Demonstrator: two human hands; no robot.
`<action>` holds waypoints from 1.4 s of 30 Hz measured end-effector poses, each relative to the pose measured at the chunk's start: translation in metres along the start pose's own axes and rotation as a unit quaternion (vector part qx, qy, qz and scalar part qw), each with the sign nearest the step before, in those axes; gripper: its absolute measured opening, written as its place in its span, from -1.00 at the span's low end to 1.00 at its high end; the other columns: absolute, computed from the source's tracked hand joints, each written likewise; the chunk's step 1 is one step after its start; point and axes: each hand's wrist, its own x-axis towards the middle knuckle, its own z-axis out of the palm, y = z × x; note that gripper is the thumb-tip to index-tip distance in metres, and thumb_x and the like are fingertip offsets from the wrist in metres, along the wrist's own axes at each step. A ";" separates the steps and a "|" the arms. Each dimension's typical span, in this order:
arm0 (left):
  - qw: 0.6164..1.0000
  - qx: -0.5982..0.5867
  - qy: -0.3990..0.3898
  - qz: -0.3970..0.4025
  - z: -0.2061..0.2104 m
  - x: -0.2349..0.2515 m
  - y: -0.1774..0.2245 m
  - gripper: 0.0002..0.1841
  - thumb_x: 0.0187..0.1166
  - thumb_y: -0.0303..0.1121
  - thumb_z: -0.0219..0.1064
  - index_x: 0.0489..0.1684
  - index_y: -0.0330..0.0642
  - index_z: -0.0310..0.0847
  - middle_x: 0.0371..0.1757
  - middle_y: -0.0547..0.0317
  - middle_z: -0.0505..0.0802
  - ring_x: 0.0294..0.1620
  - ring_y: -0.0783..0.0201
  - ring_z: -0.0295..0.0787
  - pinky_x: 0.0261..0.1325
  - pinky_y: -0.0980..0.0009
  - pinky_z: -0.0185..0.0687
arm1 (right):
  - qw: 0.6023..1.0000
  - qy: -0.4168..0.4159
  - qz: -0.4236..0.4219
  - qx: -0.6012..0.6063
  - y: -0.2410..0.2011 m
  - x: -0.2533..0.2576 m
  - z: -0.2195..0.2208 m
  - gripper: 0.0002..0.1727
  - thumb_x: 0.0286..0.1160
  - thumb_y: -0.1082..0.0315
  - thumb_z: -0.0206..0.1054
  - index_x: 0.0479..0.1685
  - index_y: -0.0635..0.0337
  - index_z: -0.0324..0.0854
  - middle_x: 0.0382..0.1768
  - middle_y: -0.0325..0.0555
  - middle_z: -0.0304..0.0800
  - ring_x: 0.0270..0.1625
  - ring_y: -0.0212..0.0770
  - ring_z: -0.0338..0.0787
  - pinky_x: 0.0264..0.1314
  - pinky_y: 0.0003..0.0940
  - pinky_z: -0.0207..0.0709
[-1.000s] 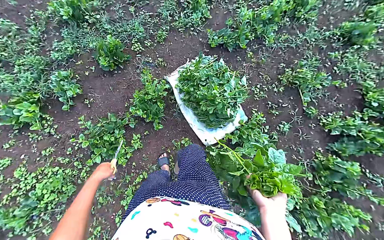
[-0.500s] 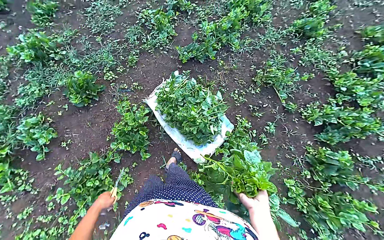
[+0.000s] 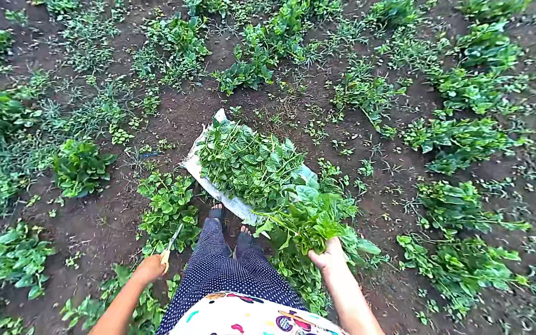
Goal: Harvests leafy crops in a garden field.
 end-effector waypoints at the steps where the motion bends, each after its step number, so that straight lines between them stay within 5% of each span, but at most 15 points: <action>1: 1.000 0.024 0.008 0.006 -0.021 0.005 0.012 -0.57 0.72 -0.22 0.24 0.26 -0.47 0.64 0.25 -0.42 0.78 0.36 -0.29 0.72 0.44 -0.27 0.52 | 1.000 0.007 -0.002 0.005 -0.001 0.001 0.021 -0.52 0.84 -0.14 -0.28 0.21 -0.03 0.37 -0.11 -0.15 0.62 -0.08 -0.23 0.71 -0.13 -0.15 0.66; 8: 0.990 0.112 0.044 0.079 -0.152 0.012 0.113 -0.60 0.73 -0.26 0.21 0.29 -0.45 0.60 0.26 -0.43 0.76 0.37 -0.33 0.70 0.42 -0.31 0.51 | 0.996 -0.050 -0.068 -0.012 -0.048 0.017 0.156 -0.55 0.87 -0.10 -0.30 0.16 -0.01 0.36 -0.19 -0.15 0.63 -0.15 -0.23 0.73 -0.18 -0.17 0.69; 14: 0.977 0.077 0.116 0.163 -0.218 0.024 0.198 -0.57 0.73 -0.26 0.22 0.43 -0.36 0.51 0.18 -0.36 0.80 0.26 -0.30 0.76 0.36 -0.30 0.55 | 0.968 -0.184 -0.166 -0.037 -0.046 0.089 0.209 -0.60 0.90 0.07 -0.26 0.02 0.03 0.48 -0.34 -0.22 0.79 -0.26 -0.29 0.84 -0.22 -0.28 0.79; 17: 0.971 0.035 0.131 0.197 -0.221 0.063 0.237 -0.51 0.75 -0.17 0.25 0.52 -0.30 0.44 0.20 -0.27 0.81 0.24 -0.20 0.79 0.37 -0.25 0.58 | 0.959 -0.214 -0.173 -0.071 0.005 0.179 0.215 -0.73 0.72 0.27 -0.04 0.07 0.22 0.49 -0.31 -0.13 0.81 -0.27 -0.27 0.84 -0.22 -0.28 0.80; 23: 0.961 -0.070 0.108 0.244 -0.184 0.167 0.321 -0.38 0.75 -0.17 0.25 0.72 -0.29 0.24 0.39 -0.25 0.72 0.36 -0.09 0.73 0.48 -0.08 0.56 | 0.988 -0.103 -0.058 -0.103 0.124 0.325 0.188 -0.80 0.63 0.43 0.24 0.10 0.34 0.53 -0.25 -0.02 0.79 -0.24 -0.24 0.81 -0.17 -0.24 0.76; 33: 0.864 -0.315 0.212 0.332 -0.152 0.240 0.415 -0.20 0.65 -0.09 0.40 0.73 -0.39 0.11 0.44 -0.22 0.70 0.43 0.01 0.69 0.53 0.02 0.55 | 0.979 -0.144 -0.064 -0.126 0.141 0.341 0.174 -0.62 0.46 0.57 0.33 0.25 0.39 0.44 -0.14 0.01 0.77 -0.12 -0.27 0.81 0.01 -0.30 0.76; 38: 0.878 -0.252 0.221 0.342 -0.160 0.242 0.468 -0.12 0.50 -0.05 0.53 0.73 -0.31 0.15 0.49 -0.20 0.67 0.48 -0.04 0.66 0.54 -0.06 0.54 | 0.980 -0.133 -0.087 -0.118 0.153 0.341 0.171 -0.56 0.40 0.59 0.41 0.27 0.44 0.44 -0.09 0.00 0.78 -0.07 -0.34 0.80 0.08 -0.39 0.73; 42: 0.897 -0.097 0.267 0.340 -0.156 0.240 0.501 -0.26 0.57 -0.18 0.45 0.69 -0.26 0.22 0.59 -0.17 0.59 0.56 -0.07 0.59 0.59 -0.09 0.48 | 0.989 -0.057 -0.122 -0.054 0.164 0.327 0.161 -0.50 0.49 0.52 0.36 0.40 0.43 0.36 -0.05 0.03 0.77 -0.07 -0.34 0.82 0.05 -0.41 0.77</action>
